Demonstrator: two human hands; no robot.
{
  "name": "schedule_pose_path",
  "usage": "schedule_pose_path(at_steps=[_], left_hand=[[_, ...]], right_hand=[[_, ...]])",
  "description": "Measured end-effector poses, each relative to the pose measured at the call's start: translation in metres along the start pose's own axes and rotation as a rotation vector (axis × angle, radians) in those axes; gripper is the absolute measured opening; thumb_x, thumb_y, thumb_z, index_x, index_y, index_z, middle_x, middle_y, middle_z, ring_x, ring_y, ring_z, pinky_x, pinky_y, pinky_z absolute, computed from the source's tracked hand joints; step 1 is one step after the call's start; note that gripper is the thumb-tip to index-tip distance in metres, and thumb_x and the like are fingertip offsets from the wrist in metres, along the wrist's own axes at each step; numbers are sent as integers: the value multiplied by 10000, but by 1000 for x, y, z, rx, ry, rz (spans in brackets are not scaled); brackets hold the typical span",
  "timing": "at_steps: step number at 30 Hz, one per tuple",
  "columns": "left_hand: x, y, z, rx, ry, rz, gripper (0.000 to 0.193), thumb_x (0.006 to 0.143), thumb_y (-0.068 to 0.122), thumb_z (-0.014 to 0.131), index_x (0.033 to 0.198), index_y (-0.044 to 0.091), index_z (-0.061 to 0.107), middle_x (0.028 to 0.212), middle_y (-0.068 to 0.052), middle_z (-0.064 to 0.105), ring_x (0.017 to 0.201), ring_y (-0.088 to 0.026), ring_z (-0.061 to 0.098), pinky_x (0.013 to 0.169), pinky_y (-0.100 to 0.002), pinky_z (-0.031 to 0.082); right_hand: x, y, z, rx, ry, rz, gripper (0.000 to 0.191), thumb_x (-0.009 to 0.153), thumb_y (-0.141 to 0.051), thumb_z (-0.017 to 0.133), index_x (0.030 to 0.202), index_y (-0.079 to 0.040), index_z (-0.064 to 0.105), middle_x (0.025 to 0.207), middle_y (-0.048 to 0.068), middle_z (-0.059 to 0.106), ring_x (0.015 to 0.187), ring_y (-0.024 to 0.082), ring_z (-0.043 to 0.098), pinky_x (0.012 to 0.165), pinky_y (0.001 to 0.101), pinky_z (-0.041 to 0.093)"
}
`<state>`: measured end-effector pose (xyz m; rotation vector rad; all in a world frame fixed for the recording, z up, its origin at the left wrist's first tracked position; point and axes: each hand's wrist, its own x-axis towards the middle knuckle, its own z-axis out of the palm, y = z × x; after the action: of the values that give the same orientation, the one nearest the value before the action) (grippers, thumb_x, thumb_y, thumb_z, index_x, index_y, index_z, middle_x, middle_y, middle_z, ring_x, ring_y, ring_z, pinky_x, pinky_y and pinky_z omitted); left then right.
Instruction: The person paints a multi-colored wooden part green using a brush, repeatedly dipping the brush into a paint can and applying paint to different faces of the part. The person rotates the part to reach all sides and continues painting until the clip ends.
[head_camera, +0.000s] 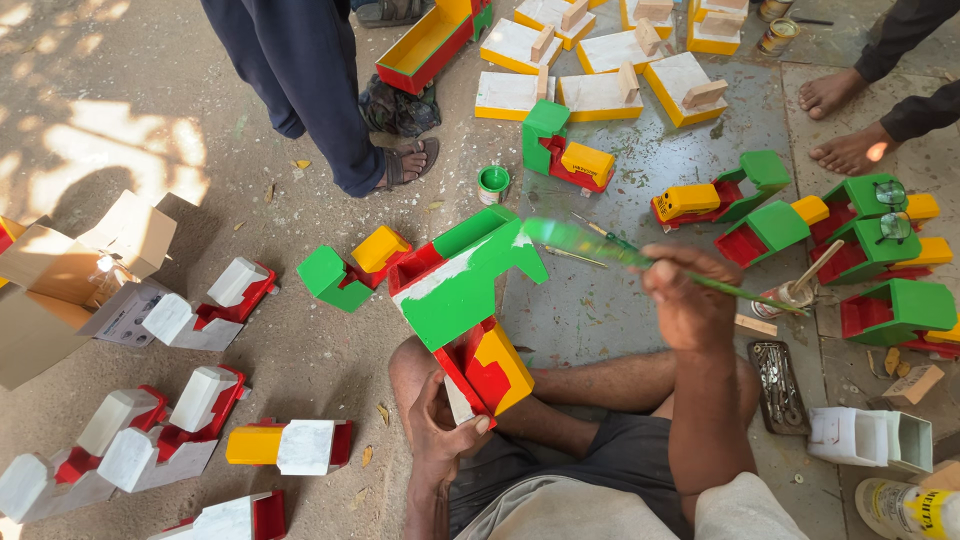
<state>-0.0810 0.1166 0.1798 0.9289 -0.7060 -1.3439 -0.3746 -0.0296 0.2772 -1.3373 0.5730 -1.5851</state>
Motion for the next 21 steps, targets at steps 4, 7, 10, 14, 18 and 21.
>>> schedule_pose_path(at_steps=[4, 7, 10, 14, 18, 21], left_hand=[[-1, -1, 1, -7, 3, -1, 936, 554, 125, 871, 1408, -56, 534, 1256, -173, 665, 1185, -273, 642, 1050, -400, 499], [0, 0, 2, -20, 10, -4, 944, 547, 126, 870, 1410, -53, 532, 1259, -172, 665, 1188, -274, 642, 1050, -400, 499], [0, 1, 3, -30, 14, -8, 947, 546, 127, 873, 1410, -55, 529, 1254, -177, 666, 1180, -278, 644, 1037, -404, 508], [-1, 2, 5, -37, 15, -24, 933, 554, 125, 865, 1403, -58, 526, 1250, -174, 665, 1168, -274, 650, 1019, -401, 525], [0, 4, 5, -27, 13, -16, 918, 565, 118, 855, 1406, -59, 534, 1230, -182, 674, 1150, -274, 660, 1006, -393, 534], [0, 4, 5, -64, 7, -24, 927, 557, 106, 853, 1410, -43, 522, 1244, -171, 672, 1155, -269, 659, 1018, -399, 532]], right_hand=[[3, 7, -1, -53, -3, 58, 262, 939, -116, 764, 1132, 56, 723, 886, 129, 718, 667, 100, 542, 602, 246, 448], [7, 5, -5, 17, 44, 54, 250, 966, -120, 767, 1141, 55, 732, 876, 118, 710, 686, 91, 541, 639, 244, 440], [3, 2, -6, 59, 11, 14, 258, 964, -142, 774, 1132, 52, 742, 881, 113, 720, 702, 91, 566, 656, 250, 461], [-5, -4, -1, -211, -5, -71, 261, 946, -112, 781, 1130, 66, 734, 946, 111, 695, 726, 100, 582, 688, 250, 460], [-7, -19, 3, -314, -108, -135, 183, 929, -84, 764, 1069, 30, 735, 1013, 117, 722, 799, 105, 620, 713, 249, 490], [-7, -32, 7, -286, -142, -159, 171, 930, -72, 752, 1075, 16, 734, 1022, 98, 729, 795, 84, 637, 728, 234, 501]])
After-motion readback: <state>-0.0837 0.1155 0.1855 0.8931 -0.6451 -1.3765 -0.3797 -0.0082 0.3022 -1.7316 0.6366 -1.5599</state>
